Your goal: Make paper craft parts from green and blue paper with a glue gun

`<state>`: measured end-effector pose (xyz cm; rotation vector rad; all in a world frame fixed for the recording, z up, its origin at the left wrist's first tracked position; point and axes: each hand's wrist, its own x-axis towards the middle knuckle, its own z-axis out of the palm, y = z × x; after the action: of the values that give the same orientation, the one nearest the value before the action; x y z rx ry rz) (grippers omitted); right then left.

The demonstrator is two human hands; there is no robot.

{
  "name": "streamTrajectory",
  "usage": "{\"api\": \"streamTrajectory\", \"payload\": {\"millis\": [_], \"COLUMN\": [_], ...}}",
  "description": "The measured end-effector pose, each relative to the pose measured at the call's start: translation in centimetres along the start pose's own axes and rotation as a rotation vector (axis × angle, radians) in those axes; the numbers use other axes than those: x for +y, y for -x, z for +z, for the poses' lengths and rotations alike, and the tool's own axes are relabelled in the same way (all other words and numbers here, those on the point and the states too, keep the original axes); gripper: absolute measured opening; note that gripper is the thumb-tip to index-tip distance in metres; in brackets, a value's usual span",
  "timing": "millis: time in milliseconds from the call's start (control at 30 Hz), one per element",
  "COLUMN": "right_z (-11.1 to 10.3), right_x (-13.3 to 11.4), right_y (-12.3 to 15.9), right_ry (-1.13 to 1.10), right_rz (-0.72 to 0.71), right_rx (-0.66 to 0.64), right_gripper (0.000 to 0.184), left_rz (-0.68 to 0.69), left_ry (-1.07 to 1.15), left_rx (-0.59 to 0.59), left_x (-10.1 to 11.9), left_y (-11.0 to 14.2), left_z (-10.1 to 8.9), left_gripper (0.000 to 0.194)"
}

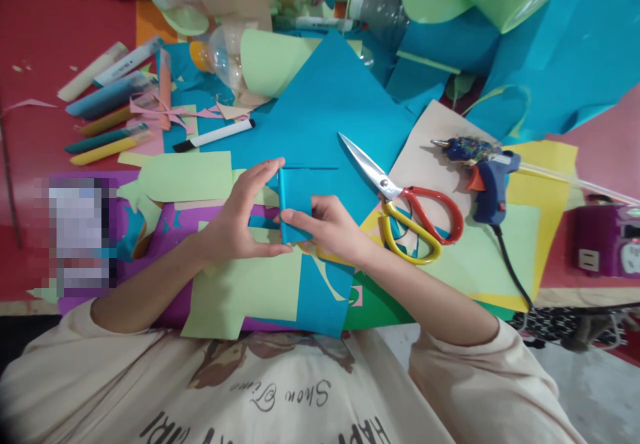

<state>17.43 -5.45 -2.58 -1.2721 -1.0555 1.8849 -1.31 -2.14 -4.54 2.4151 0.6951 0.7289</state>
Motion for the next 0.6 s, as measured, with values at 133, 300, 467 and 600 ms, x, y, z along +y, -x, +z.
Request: {"api": "streamTrajectory", "payload": {"millis": [133, 300, 467, 600], "right_z": [0.1, 0.1, -0.11, 0.02], "right_x": [-0.3, -0.46, -0.21, 0.15], "right_y": [-0.12, -0.21, -0.14, -0.17], "right_ry": [0.012, 0.123, 0.29, 0.357], "right_rz": [-0.045, -0.129, -0.199, -0.232], "right_rx": [0.021, 0.157, 0.223, 0.244], "right_gripper": [0.04, 0.053, 0.054, 0.048], "left_rz": [0.002, 0.019, 0.039, 0.058], "left_ry": [-0.013, -0.066, -0.125, -0.15], "left_rx": [0.022, 0.005, 0.002, -0.017], "left_x": [0.17, 0.41, 0.47, 0.59], "left_y": [0.03, 0.0, 0.04, 0.08], "left_z": [-0.09, -0.21, 0.01, 0.2], "left_gripper": [0.097, 0.095, 0.092, 0.093]}}
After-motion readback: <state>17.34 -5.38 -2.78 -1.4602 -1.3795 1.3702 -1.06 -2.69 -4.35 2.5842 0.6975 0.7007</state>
